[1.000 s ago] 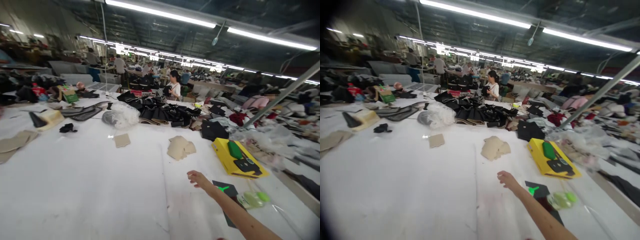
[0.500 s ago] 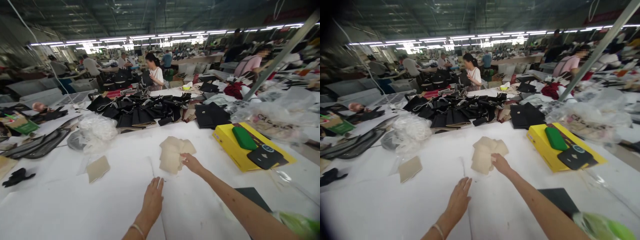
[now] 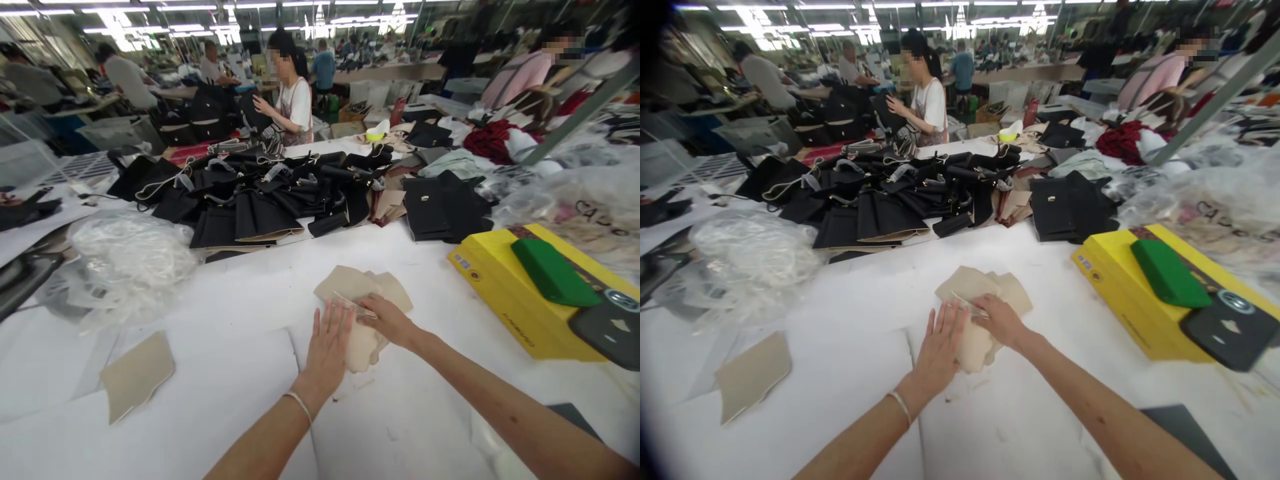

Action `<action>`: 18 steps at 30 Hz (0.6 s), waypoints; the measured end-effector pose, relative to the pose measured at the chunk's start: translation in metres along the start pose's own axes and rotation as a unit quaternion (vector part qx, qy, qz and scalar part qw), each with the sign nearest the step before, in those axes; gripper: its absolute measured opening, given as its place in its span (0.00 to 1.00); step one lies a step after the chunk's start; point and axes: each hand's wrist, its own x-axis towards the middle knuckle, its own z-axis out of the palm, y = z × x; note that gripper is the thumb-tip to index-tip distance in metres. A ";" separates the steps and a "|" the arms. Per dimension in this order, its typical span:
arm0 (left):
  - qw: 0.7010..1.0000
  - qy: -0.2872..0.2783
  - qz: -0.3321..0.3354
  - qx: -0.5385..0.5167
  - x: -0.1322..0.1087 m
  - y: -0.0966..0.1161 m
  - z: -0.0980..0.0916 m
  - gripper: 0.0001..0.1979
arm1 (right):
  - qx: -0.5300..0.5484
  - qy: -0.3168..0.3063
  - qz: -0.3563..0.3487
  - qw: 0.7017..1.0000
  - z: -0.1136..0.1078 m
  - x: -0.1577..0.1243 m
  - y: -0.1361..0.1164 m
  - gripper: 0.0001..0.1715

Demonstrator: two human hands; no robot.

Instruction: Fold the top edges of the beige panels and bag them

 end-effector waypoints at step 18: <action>0.995 0.032 0.079 0.060 -0.008 0.002 -0.040 0.07 | 0.162 -0.051 -0.060 0.984 -0.008 -0.049 -0.019 0.14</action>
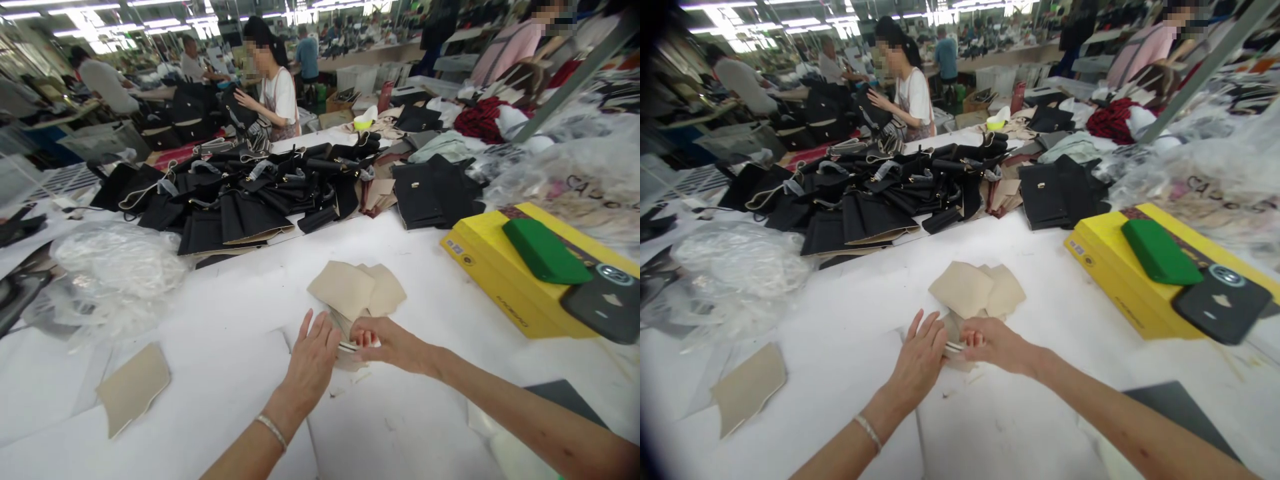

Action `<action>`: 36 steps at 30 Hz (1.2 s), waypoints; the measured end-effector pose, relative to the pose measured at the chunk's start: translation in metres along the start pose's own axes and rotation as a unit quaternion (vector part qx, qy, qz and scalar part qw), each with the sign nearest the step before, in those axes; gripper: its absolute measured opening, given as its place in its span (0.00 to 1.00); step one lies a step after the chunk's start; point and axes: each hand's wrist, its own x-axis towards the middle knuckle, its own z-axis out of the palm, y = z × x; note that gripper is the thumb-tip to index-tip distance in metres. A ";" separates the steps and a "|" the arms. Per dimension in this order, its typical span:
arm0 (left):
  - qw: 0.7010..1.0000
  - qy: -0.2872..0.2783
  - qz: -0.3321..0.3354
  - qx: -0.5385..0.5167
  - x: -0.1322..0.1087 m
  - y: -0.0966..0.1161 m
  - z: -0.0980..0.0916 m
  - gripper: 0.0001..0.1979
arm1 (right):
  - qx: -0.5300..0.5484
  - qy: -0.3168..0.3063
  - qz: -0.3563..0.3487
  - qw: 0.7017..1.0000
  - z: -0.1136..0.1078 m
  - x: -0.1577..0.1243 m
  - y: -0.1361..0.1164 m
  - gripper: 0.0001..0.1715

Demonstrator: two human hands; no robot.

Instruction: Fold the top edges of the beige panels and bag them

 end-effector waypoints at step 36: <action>0.995 0.085 -0.040 -0.030 -0.046 0.005 -0.008 0.11 | -0.207 -0.008 0.025 0.978 0.006 0.025 -0.053 0.10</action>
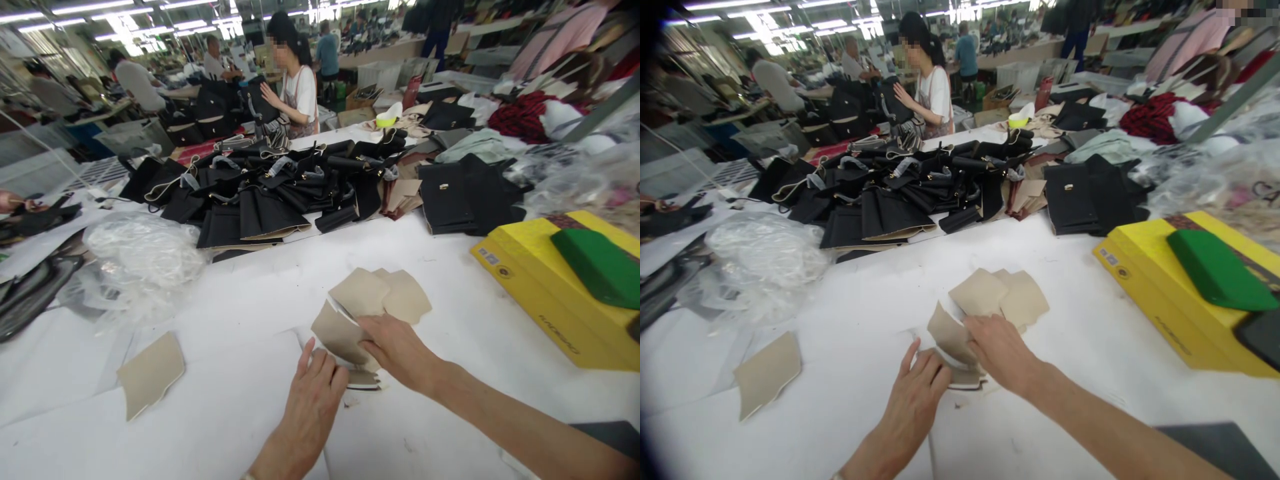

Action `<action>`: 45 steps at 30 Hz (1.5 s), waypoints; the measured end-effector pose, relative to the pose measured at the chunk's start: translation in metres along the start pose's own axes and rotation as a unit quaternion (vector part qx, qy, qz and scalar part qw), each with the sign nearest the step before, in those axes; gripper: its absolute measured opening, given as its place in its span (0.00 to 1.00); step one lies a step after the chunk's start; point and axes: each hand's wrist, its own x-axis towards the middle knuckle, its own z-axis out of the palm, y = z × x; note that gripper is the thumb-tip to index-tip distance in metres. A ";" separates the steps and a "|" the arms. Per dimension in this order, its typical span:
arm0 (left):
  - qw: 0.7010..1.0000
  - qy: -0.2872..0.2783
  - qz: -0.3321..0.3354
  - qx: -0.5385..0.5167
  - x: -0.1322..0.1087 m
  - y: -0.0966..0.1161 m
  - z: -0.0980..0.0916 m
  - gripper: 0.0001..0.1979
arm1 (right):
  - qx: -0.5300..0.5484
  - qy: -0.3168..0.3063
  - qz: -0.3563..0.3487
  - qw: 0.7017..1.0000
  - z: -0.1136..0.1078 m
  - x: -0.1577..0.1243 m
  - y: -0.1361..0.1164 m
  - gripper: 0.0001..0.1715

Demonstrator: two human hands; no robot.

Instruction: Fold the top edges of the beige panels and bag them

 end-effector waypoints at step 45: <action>0.997 -0.073 0.011 -0.013 0.012 0.019 0.005 0.15 | 0.283 0.058 0.246 0.925 -0.015 0.020 0.175 0.15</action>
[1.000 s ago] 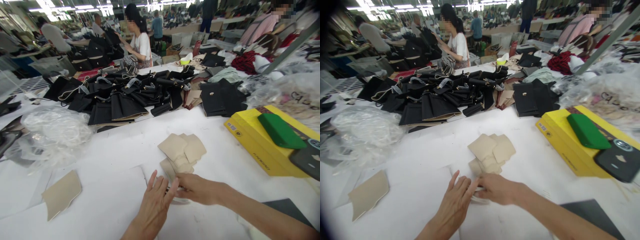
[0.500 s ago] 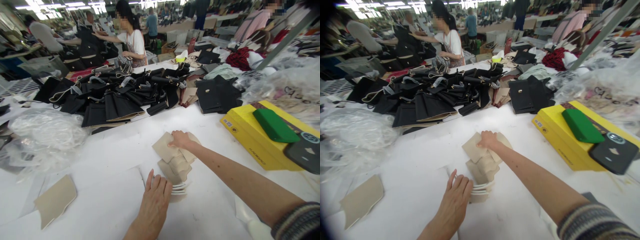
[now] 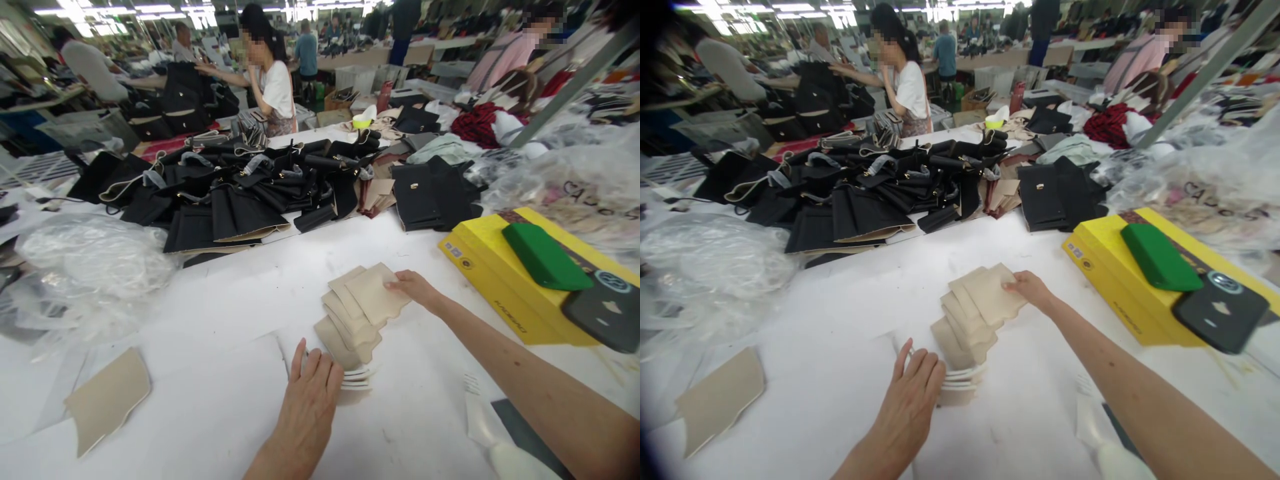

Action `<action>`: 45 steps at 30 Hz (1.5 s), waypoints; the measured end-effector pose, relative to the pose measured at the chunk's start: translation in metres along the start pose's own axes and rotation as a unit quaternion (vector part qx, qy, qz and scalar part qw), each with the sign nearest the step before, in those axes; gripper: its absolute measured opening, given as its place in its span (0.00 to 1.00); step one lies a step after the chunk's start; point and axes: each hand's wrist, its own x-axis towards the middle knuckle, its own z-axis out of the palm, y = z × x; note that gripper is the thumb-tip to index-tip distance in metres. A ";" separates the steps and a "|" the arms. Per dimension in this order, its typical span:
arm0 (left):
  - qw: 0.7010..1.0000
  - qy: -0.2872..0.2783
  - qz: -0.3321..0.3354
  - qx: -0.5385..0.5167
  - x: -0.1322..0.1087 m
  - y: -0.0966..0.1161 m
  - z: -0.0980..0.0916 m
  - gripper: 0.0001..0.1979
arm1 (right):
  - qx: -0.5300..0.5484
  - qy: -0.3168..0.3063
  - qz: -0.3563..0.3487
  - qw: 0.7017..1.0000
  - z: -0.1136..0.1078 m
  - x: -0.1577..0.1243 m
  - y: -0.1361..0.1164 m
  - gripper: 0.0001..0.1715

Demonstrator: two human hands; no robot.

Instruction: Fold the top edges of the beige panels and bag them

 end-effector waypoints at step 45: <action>0.998 0.059 0.007 -0.011 -0.022 0.009 0.002 0.10 | -0.496 0.134 -0.070 0.855 0.058 -0.027 -0.078 0.17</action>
